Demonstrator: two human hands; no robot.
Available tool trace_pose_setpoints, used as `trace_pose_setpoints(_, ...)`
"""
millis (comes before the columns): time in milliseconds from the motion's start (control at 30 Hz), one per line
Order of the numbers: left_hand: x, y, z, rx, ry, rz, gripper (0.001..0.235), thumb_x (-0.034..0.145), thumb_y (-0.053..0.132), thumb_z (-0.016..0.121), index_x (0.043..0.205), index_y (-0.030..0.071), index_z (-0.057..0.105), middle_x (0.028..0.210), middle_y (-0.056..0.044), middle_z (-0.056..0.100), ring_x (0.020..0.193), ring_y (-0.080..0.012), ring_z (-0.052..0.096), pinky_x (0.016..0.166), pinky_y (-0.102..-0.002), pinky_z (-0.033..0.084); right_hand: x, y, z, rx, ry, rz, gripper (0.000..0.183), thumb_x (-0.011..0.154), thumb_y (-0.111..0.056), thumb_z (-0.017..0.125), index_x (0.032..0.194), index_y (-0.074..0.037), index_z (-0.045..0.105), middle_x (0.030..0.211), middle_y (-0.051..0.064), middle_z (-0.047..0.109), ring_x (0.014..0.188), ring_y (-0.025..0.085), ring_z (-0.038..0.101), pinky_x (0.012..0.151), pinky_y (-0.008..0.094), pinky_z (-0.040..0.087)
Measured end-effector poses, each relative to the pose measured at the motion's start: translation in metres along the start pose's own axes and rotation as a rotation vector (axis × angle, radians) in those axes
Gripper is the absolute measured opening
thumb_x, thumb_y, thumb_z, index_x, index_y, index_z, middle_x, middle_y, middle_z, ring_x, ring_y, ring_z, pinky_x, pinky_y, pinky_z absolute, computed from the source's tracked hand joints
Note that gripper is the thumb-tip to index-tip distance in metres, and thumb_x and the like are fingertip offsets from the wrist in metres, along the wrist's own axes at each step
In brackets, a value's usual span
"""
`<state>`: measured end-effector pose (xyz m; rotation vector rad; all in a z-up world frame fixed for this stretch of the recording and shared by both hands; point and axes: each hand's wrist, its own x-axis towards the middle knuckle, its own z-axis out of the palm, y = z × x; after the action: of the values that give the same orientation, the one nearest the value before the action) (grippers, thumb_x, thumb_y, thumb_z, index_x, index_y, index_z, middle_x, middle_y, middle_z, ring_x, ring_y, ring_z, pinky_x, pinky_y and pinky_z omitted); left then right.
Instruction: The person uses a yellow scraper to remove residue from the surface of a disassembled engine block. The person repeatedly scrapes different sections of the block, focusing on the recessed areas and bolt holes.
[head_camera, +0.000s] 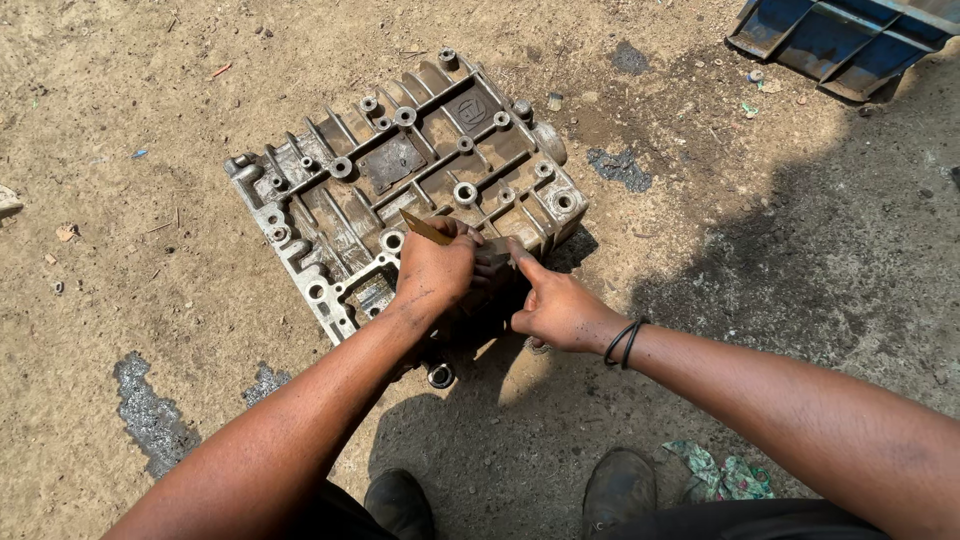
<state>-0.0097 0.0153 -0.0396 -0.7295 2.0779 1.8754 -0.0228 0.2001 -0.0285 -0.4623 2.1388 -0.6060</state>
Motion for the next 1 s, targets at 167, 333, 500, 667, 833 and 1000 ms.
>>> trace_pose_setpoints(167,0.025,-0.009,0.007,-0.188,-0.101,0.033,0.015,0.099,0.011,0.058,0.098,-0.003,0.062,0.083,-0.012,0.072,0.065,-0.0189,0.074,0.057,-0.031,0.064,0.007,0.005,-0.015,-0.019,0.197,0.027,0.082,0.088,-0.021,0.066,0.160,-0.020,0.027,0.073,0.004,0.069,0.065,0.019,0.067,0.066,0.038,0.058)
trace_pose_setpoints(333,0.014,0.010,0.023,0.411,-0.223,0.385,0.032,0.089,0.023,0.082,0.109,0.001,0.071,0.087,-0.007,0.073,0.083,-0.0196,0.071,0.074,-0.036,0.058,0.016,0.019,-0.032,-0.064,0.506,-0.154,0.031,0.092,-0.034,0.069,0.111,-0.010,0.074,0.074,0.006,0.071,0.066,0.019,0.068,0.064,0.040,0.053)
trace_pose_setpoints(500,0.003,0.035,0.006,0.462,-0.251,0.390,0.055,0.084,0.020,0.077,0.134,0.007,0.059,0.091,-0.006,0.073,0.086,-0.0198,0.071,0.081,-0.038,0.058,0.028,0.033,-0.038,-0.028,0.606,-0.129,0.028,0.097,-0.032,0.067,0.093,-0.006,0.078,0.065,0.012,0.069,0.055,0.022,0.065,0.057,0.041,0.051)
trace_pose_setpoints(667,0.017,0.020,-0.016,0.801,0.011,0.475,0.050,0.088,0.021,0.074,0.134,0.005,0.062,0.123,-0.016,0.070,0.113,-0.0289,0.068,0.104,-0.043,0.051,0.042,0.044,-0.039,0.083,0.553,-0.124,0.025,0.093,-0.029,0.070,0.091,-0.006,0.079,0.061,0.008,0.070,0.051,0.018,0.063,0.051,0.038,0.050)
trace_pose_setpoints(833,0.046,-0.005,-0.053,1.217,0.349,0.341,0.067,0.094,0.040,0.060,0.143,-0.003,0.048,0.147,-0.029,0.046,0.143,-0.0437,0.035,0.115,-0.057,0.028,0.054,0.062,-0.033,0.252,0.454,-0.092,0.026,0.087,-0.026,0.074,0.080,-0.002,0.077,0.061,0.004,0.071,0.053,0.012,0.064,0.051,0.034,0.052)
trace_pose_setpoints(1000,0.058,-0.032,-0.058,1.144,0.377,0.333,0.070,0.102,0.050,0.046,0.146,-0.005,0.046,0.154,-0.028,0.041,0.148,-0.0426,0.031,0.121,-0.056,0.022,0.057,0.070,-0.032,0.376,0.311,-0.071,0.041,0.089,-0.031,0.075,0.064,0.000,0.068,0.056,0.004,0.068,0.051,0.009,0.069,0.048,0.033,0.055)
